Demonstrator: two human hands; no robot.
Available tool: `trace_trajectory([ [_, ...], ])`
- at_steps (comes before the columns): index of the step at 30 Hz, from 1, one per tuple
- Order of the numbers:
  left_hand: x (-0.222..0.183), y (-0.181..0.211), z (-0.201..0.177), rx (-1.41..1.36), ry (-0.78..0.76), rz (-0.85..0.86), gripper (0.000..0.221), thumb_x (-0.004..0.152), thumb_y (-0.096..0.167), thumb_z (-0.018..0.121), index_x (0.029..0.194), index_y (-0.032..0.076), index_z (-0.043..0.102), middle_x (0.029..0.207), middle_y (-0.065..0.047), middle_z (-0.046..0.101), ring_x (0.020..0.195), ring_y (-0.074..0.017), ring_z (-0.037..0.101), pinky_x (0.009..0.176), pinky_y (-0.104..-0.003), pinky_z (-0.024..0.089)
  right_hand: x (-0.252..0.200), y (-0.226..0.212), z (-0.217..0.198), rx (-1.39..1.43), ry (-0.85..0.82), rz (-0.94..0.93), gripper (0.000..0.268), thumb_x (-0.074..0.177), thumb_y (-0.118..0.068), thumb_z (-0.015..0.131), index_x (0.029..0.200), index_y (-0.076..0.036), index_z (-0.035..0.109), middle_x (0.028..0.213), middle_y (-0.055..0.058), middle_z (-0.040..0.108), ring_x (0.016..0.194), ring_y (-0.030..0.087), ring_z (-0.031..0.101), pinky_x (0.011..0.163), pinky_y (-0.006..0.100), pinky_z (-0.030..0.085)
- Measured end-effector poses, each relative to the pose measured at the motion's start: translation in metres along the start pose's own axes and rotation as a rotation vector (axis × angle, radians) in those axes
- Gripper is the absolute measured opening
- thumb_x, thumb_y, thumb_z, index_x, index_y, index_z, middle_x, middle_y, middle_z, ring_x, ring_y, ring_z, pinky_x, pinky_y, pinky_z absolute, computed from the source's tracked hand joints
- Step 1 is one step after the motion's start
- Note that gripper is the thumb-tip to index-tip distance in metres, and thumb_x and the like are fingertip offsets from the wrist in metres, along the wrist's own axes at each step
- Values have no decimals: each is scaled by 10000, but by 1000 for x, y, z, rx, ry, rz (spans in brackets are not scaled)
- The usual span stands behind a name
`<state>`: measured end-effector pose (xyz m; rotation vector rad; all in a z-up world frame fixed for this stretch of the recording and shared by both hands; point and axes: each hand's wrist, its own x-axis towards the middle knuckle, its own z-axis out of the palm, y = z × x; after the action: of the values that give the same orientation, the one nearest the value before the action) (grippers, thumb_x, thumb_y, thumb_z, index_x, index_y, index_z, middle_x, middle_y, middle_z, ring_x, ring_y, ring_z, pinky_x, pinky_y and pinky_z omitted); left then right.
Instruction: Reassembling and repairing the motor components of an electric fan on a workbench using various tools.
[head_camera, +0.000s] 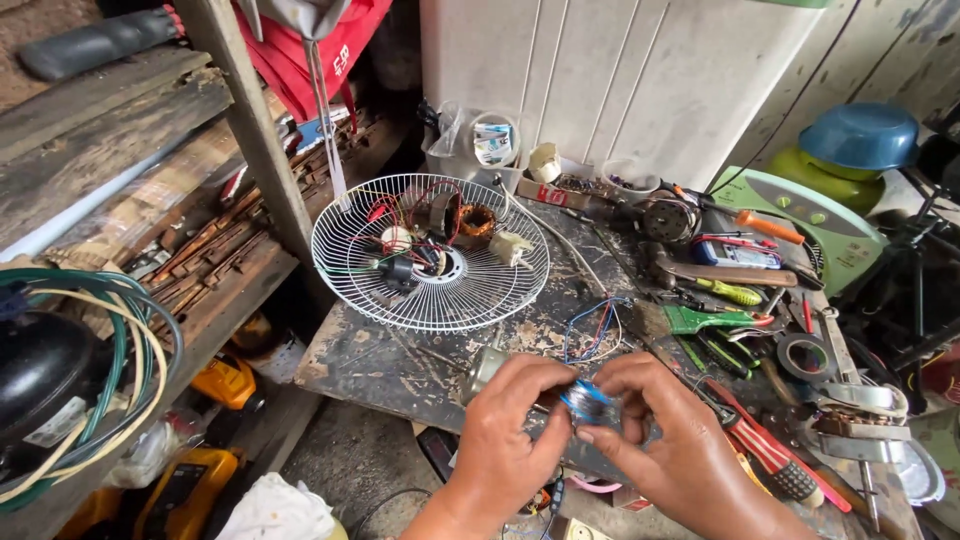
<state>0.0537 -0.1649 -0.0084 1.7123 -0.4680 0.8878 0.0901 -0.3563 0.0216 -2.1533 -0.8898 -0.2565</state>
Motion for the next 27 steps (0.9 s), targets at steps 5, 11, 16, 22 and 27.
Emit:
trace_trajectory([
  [5,14,-7,3,62,111,-332,288,858,-43,642,1123,43,713,972,-59,720,828,-144,696,730,-232,615,-15,8,-14,-170,3,151,286,856,-270,775,1128,-187,744,611,-23,458,533,107,442,571,267,424],
  [11,39,-6,2,-224,230,-872,178,915,105,719,1090,134,710,898,-30,690,798,-143,624,761,-345,567,-13,16,-19,107,-269,151,319,943,-334,628,1167,-189,803,966,-68,875,806,72,791,631,311,572],
  [16,34,5,-5,-415,-200,-696,228,872,-105,722,940,105,780,855,-22,677,670,-105,488,620,-245,391,33,41,-29,-58,-414,149,237,942,-183,593,1039,-186,809,833,-45,830,721,90,722,694,283,545],
  [22,25,-1,6,-45,-345,-778,165,789,21,672,893,117,757,845,-14,746,749,-123,641,673,-239,486,68,10,-29,-385,-276,-160,174,952,-222,588,803,-136,554,767,40,629,708,308,622,573,475,412],
  [27,12,-35,1,-182,-62,-783,218,809,-83,673,929,78,758,711,-34,661,649,-133,596,616,-276,471,5,-11,-2,-289,-147,-184,89,988,-227,572,959,-147,594,821,38,659,691,288,667,590,423,486],
])
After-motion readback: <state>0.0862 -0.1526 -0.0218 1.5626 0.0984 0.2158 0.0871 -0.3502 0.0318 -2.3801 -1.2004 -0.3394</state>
